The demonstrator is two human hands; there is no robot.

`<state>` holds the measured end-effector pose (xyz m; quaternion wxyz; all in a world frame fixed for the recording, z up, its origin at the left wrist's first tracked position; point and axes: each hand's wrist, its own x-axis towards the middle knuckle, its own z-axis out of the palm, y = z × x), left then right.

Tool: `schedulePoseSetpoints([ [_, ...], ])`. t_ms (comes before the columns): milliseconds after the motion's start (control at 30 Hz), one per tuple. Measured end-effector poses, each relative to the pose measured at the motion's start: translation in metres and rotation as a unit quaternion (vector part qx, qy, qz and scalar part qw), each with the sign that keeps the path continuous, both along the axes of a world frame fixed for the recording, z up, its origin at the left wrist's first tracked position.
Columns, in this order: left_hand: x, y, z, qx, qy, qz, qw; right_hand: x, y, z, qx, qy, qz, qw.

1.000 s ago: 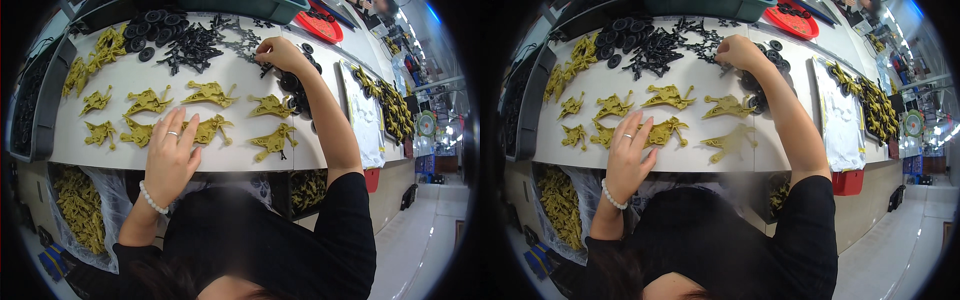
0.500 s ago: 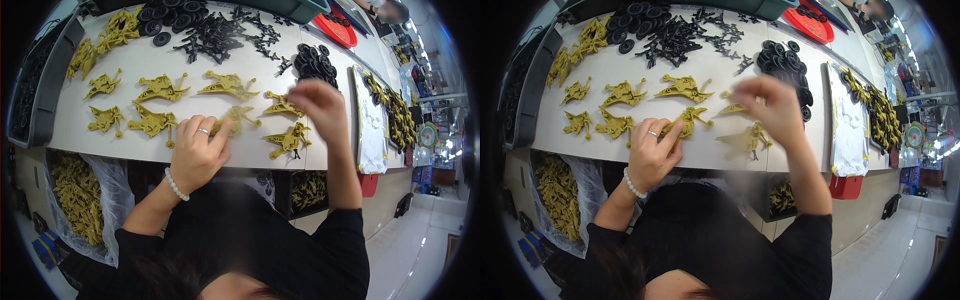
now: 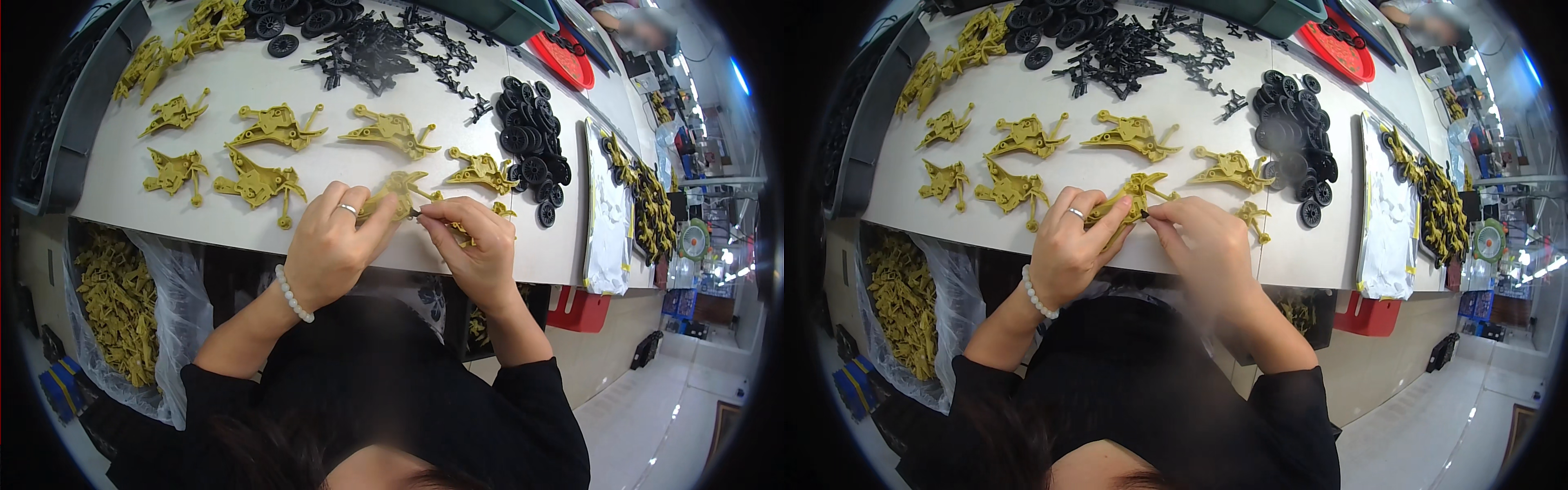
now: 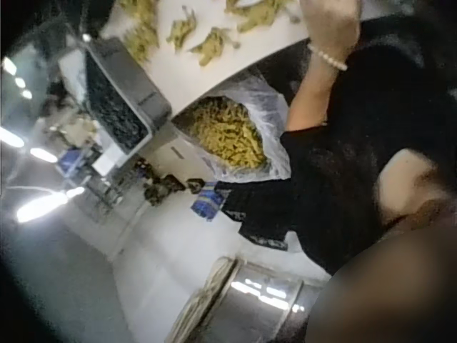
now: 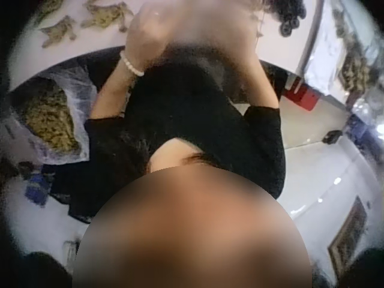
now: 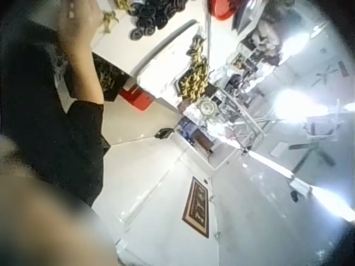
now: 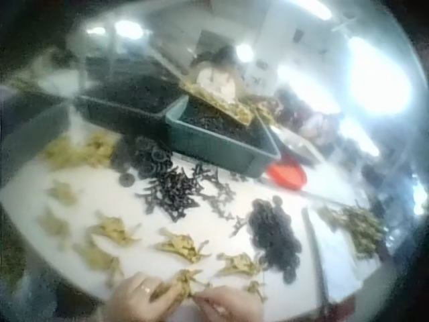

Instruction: The person assembles a toy motorcycle by hand, attaching plastic wheels and plastic axles to a toy motorcycle body.

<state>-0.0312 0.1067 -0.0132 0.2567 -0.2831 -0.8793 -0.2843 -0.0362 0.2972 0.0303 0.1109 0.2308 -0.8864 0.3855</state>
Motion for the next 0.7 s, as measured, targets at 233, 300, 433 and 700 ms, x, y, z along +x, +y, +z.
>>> schedulePoseSetpoints([
  [233, 0.0, 0.002, 0.003, 0.005, -0.005, -0.001, 1.0, 0.002, -0.001, 0.006, 0.067, 0.017, 0.033, 0.997],
  [300, 0.0, 0.003, 0.002, -0.003, 0.003, -0.005, 1.0, 0.002, -0.001, 0.007, 0.088, 0.026, 0.044, 0.995],
  [433, -0.001, 0.004, 0.0, -0.017, 0.019, -0.012, 1.0, 0.001, -0.003, 0.013, 0.121, 0.023, 0.05, 0.991],
  [700, -0.007, 0.002, 0.008, -0.048, 0.015, -0.023, 0.998, -0.009, 0.002, 0.015, 0.117, -0.027, 0.083, 0.989],
])
